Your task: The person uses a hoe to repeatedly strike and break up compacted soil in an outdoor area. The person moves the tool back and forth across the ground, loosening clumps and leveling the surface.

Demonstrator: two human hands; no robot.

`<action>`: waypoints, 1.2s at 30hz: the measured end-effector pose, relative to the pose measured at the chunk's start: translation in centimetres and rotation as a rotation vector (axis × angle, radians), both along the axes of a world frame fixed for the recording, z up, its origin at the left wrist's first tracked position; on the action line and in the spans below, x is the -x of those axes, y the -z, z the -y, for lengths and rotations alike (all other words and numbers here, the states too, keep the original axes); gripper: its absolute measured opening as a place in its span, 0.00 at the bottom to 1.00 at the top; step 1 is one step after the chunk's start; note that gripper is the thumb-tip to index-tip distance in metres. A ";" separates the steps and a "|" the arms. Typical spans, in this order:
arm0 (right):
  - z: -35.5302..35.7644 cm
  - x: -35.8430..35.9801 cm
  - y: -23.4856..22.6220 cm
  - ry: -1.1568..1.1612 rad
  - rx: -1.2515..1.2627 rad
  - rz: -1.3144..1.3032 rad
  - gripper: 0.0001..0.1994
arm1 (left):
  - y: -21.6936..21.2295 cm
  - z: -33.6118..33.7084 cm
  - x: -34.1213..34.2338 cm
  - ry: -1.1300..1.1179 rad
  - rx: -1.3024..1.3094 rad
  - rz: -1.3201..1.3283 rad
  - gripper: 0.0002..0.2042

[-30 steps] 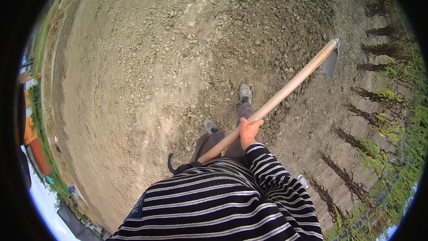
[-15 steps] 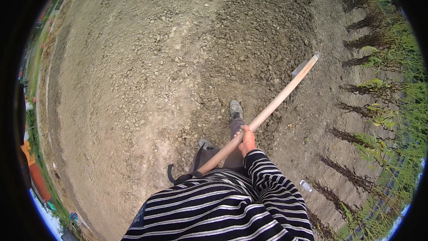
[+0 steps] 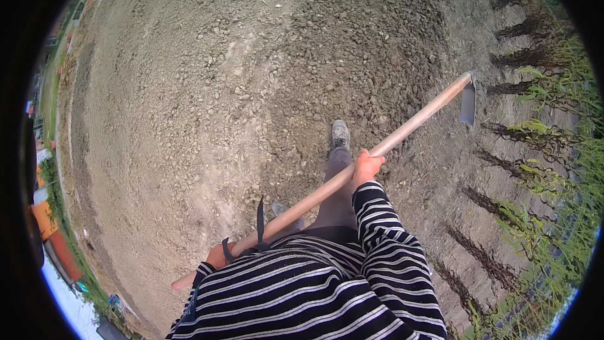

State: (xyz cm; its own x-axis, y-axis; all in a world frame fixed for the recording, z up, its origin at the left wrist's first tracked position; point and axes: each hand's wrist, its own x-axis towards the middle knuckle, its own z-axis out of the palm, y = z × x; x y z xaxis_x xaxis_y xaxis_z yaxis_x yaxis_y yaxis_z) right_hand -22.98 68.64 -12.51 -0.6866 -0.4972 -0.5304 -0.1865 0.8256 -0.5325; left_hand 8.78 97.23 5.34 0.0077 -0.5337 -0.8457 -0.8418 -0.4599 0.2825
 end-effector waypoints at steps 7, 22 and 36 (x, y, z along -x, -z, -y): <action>-4.7 -5.1 5.1 0.265 -0.370 0.567 0.26 | -8.6 2.5 -0.7 0.060 -0.084 0.365 0.12; 5.5 6.7 -2.0 0.403 0.224 0.637 0.11 | -0.7 6.7 1.7 0.002 0.273 -0.088 0.10; -2.3 0.1 -1.5 0.458 0.046 0.760 0.06 | -3.5 -0.4 -1.4 0.001 -0.073 0.147 0.13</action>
